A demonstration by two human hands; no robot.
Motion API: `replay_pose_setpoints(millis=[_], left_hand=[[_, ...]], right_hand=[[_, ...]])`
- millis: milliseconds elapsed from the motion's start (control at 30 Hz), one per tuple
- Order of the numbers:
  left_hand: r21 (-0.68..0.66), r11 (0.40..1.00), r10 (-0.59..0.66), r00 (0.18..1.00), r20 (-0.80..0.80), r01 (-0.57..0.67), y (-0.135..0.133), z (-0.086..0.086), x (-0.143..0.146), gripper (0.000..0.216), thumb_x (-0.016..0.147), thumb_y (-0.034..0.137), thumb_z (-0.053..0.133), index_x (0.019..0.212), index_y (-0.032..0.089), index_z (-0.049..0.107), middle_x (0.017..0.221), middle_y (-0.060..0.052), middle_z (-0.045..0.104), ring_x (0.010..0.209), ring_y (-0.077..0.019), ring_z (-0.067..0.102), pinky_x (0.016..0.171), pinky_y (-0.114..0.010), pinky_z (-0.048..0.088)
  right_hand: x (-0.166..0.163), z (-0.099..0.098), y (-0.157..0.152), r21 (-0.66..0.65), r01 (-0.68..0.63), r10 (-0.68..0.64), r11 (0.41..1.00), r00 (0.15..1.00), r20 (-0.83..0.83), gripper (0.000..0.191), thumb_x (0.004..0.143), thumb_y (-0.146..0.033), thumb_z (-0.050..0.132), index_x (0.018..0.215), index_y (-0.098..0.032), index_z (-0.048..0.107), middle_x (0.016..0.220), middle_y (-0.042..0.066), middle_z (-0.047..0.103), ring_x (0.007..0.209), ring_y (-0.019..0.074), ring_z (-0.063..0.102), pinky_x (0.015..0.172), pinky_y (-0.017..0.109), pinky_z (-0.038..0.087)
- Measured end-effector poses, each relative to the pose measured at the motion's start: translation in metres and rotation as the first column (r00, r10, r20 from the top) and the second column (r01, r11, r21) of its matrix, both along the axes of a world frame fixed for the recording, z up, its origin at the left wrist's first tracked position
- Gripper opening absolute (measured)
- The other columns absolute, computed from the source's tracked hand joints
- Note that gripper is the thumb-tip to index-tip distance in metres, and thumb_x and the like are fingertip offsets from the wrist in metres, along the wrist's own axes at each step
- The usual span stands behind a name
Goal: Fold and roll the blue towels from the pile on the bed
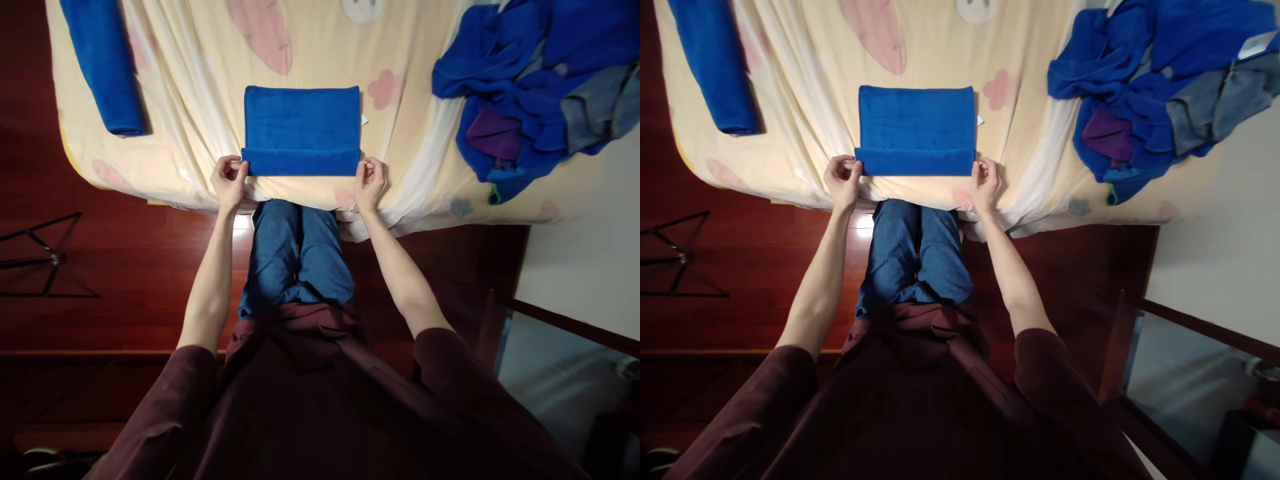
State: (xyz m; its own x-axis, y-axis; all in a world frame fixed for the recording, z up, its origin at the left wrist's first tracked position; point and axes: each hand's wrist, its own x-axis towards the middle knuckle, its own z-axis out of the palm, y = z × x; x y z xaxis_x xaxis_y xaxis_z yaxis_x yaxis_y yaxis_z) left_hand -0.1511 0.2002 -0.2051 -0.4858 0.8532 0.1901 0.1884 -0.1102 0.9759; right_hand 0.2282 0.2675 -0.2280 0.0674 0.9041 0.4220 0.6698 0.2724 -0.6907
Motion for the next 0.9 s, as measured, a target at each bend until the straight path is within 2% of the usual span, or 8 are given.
replay_pose_setpoints(millis=[100, 233, 433, 633, 800, 900], left_hand=[[-0.018, 1.000, 0.001, 1.000, 0.012, -0.001, 0.000, -0.004, -0.002, 0.048, 0.084, 0.065, 0.084, 0.106, 0.024, 0.070, 0.087, -0.003, 0.069, 0.088, -0.0198, 0.071, 0.087, -0.037, 0.059], [-0.017, 0.999, 0.044, 0.999, -0.029, -0.045, 0.002, -0.008, -0.001, 0.051, 0.086, 0.066, 0.081, 0.112, 0.024, 0.070, 0.103, -0.006, 0.070, 0.104, -0.0225, 0.071, 0.099, -0.041, 0.060], [0.018, 0.999, 0.041, 0.990, -0.136, -0.039, 0.004, -0.002, -0.002, 0.062, 0.090, 0.074, 0.071, 0.122, 0.021, 0.074, 0.121, -0.010, 0.071, 0.122, -0.0268, 0.068, 0.113, -0.047, 0.055], [-0.052, 0.995, -0.096, 0.961, -0.259, 0.085, -0.007, 0.018, -0.004, 0.061, 0.097, 0.075, 0.058, 0.130, 0.027, 0.075, 0.132, -0.011, 0.068, 0.138, -0.0308, 0.058, 0.124, -0.055, 0.045], [-0.164, 0.954, -0.298, 0.869, -0.396, 0.252, -0.010, 0.028, -0.005, 0.082, 0.086, 0.080, 0.069, 0.146, 0.025, 0.064, 0.146, -0.015, 0.061, 0.147, -0.0362, 0.046, 0.128, -0.057, 0.036], [-0.189, 0.940, -0.340, 0.832, -0.439, 0.284, -0.007, 0.027, -0.005, 0.085, 0.085, 0.078, 0.070, 0.149, 0.024, 0.060, 0.148, -0.015, 0.061, 0.146, -0.0369, 0.045, 0.128, -0.057, 0.034]], right_hand=[[-0.001, 0.002, -0.002, -0.013, -0.001, 0.001, 1.000, 1.000, -0.006, 0.052, 0.111, -0.059, 0.041, 0.127, -0.017, 0.066, 0.109, 0.011, 0.065, 0.107, 0.0230, 0.071, 0.094, 0.044, 0.062], [-0.002, 0.004, -0.005, -0.013, -0.001, 0.002, 1.000, 0.999, 0.053, 0.049, 0.112, -0.054, 0.040, 0.131, -0.016, 0.065, 0.111, 0.013, 0.066, 0.107, 0.0239, 0.070, 0.098, 0.047, 0.061], [-0.004, 0.012, -0.007, -0.006, -0.035, 0.035, 0.999, 0.984, 0.173, 0.052, 0.114, -0.044, 0.028, 0.143, -0.017, 0.062, 0.132, 0.018, 0.063, 0.130, 0.0294, 0.062, 0.113, 0.057, 0.051], [-0.008, 0.024, -0.012, -0.053, -0.086, 0.098, 0.995, 0.949, 0.300, 0.057, 0.112, -0.040, 0.023, 0.149, -0.023, 0.063, 0.152, 0.013, 0.060, 0.147, 0.0299, 0.052, 0.123, 0.058, 0.040], [-0.009, 0.031, -0.015, -0.151, -0.173, 0.216, 0.973, 0.909, 0.356, 0.054, 0.108, -0.036, 0.032, 0.152, -0.022, 0.061, 0.157, 0.012, 0.059, 0.147, 0.0298, 0.052, 0.121, 0.057, 0.040], [-0.010, 0.037, -0.015, -0.179, -0.192, 0.248, 0.965, 0.892, 0.378, 0.056, 0.104, -0.035, 0.040, 0.154, -0.019, 0.059, 0.159, 0.013, 0.056, 0.143, 0.0314, 0.054, 0.120, 0.057, 0.040]])
